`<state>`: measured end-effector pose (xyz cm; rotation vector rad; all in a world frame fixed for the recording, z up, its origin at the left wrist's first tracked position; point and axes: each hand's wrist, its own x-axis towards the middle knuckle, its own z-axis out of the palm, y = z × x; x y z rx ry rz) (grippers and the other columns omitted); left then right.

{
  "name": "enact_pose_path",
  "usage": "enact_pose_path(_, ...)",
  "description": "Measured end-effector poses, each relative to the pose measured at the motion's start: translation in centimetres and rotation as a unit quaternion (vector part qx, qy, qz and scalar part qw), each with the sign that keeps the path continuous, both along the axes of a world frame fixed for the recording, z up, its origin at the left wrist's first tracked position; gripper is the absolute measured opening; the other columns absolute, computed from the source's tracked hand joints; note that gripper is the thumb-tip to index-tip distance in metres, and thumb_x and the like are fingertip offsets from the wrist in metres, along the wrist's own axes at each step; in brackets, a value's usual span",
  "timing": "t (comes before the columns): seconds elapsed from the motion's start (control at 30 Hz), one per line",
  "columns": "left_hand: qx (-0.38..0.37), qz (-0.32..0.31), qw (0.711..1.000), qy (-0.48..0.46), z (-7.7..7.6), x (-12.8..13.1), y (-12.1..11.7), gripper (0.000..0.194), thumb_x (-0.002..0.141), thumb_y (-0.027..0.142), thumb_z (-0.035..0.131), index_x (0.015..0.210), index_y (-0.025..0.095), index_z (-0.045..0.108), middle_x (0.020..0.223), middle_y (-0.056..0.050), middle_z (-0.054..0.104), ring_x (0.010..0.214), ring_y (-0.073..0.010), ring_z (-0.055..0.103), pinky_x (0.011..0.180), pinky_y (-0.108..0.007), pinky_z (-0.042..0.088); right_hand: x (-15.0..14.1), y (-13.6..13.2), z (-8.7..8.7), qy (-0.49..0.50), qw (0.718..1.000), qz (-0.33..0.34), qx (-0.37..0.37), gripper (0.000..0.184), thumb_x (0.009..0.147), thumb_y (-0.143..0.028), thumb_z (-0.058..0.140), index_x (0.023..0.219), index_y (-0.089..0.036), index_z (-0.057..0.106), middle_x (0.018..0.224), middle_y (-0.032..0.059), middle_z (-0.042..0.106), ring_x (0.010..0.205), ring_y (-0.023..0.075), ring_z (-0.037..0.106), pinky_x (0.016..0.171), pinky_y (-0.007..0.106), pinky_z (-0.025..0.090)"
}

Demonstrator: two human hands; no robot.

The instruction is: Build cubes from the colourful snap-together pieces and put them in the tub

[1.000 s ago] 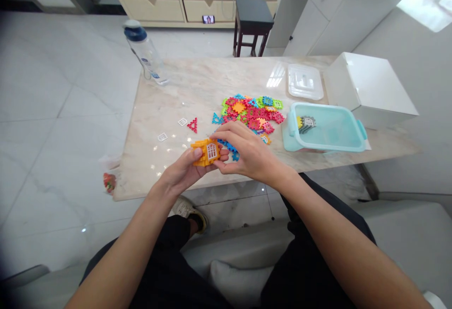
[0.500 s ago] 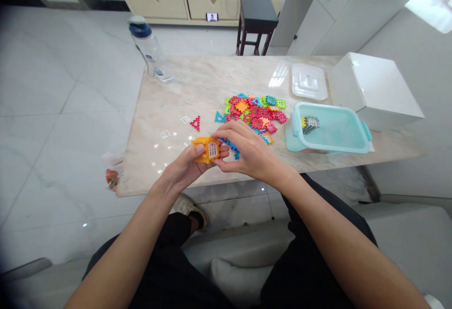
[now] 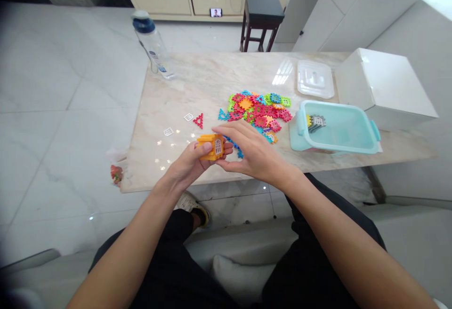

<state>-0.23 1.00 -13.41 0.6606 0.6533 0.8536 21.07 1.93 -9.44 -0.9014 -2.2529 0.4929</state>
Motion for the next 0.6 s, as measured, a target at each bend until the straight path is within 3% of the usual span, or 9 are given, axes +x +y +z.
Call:
enact_pose_path(0.1,0.001,-0.021,1.000,-0.003,-0.1,0.4,-0.2,0.049,0.080,0.049,0.094,0.111,0.014,0.083,0.114,-0.018,0.084,0.114,-0.0357,0.079,0.100,-0.043,0.061,-0.4,-0.2,-0.3,-0.009,1.000,0.005,-0.021,0.070,0.092,-0.032,0.083,0.156,-0.030,0.055,0.143,0.0105,0.071,0.133,0.0335,0.066,0.117,0.057,0.054)
enact_pose_path(0.4,0.008,-0.021,1.000,0.004,0.1,1.0,-0.8,0.042,0.075,0.046,0.098,0.100,0.015,0.082,0.098,-0.009,0.082,0.092,-0.0230,0.077,0.085,-0.031,0.058,-1.4,-0.3,-1.7,0.023,0.999,0.021,-0.008,0.050,0.096,-0.032,0.080,0.144,-0.028,0.066,0.131,0.0072,0.078,0.125,0.0281,0.072,0.110,0.047,0.058)
enact_pose_path(0.6,0.009,-0.019,1.000,0.011,0.2,0.7,-0.9,0.048,0.072,0.046,0.099,0.100,0.013,0.079,0.096,-0.009,0.081,0.091,-0.0229,0.076,0.086,-0.032,0.058,-1.4,0.0,-2.3,0.039,0.999,0.033,0.020,0.053,0.095,-0.032,0.083,0.145,-0.029,0.067,0.129,0.0079,0.079,0.121,0.0289,0.074,0.107,0.045,0.059)
